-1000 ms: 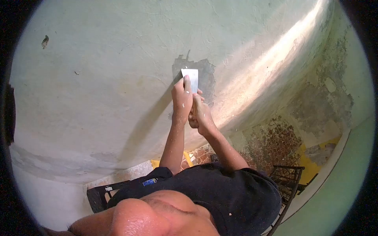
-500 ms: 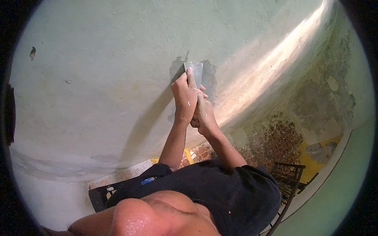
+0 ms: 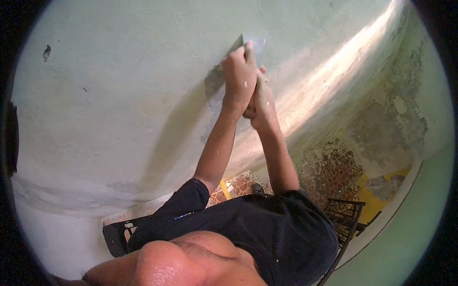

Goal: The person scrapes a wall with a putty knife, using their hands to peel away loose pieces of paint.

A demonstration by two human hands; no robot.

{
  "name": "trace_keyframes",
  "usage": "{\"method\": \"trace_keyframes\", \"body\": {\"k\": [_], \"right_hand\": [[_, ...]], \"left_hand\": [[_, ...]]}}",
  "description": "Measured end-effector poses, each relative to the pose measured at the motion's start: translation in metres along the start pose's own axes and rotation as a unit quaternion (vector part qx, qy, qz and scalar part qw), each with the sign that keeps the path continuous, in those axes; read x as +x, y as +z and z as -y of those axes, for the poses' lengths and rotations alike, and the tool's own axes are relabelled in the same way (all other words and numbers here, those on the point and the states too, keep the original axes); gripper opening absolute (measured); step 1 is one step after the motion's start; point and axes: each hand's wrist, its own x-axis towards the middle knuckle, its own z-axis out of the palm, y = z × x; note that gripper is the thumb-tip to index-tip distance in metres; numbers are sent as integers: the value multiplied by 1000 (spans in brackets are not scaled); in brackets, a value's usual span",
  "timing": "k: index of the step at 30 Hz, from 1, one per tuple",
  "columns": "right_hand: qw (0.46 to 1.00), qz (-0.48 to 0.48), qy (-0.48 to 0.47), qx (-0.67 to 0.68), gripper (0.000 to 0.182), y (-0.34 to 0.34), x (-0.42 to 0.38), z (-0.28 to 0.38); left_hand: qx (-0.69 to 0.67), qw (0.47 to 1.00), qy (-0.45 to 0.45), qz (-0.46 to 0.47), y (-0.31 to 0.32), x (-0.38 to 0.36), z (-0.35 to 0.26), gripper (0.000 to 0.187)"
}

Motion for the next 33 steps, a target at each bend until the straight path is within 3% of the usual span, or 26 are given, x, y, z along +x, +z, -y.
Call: {"method": "trace_keyframes", "body": {"k": [1, 3, 6, 10, 13, 19, 21, 23, 25, 27, 29, 33], "right_hand": [[1000, 3, -27, 3, 49, 4, -11, -6], [999, 12, 10, -42, 47, 5, -28, -16], [989, 14, 143, -47, 47, -16, -28, -52], [988, -1, 144, -48, 39, 3, -47, -62], [987, 23, 157, -29, 35, 10, -51, -61], [992, 25, 123, -17, 37, 17, -35, -51], [996, -32, 81, -20, 42, 28, -26, -46], [999, -21, 48, -13, 42, 32, -12, -33], [1000, -4, 5, -8, 43, 30, -7, -17], [997, 78, -5, 1, 42, 23, -7, -1], [997, 66, -22, -13, 39, 28, -22, -2], [995, 37, 88, -35, 37, 7, -36, -37]], "left_hand": [[-2, 1000, 3, 3, -3, -10, 6, 47], [0, 998, -51, -23, -10, -31, 22, 47], [-32, 994, -104, -23, -30, -57, 38, 47], [-40, 985, -162, -38, -55, -70, 31, 54], [-36, 980, -191, -32, -62, -67, 22, 49], [-4, 990, -141, -17, -55, -45, 15, 50], [6, 994, -105, -18, -49, -32, 12, 53], [17, 997, -79, -19, -39, -19, 11, 55], [8, 998, 54, -38, -30, 0, 4, 51], [-6, 999, 34, -37, -27, -1, -5, 51], [-22, 999, 15, -32, -26, -7, -7, 52], [-19, 996, -83, -32, -39, -49, 13, 51]]}}
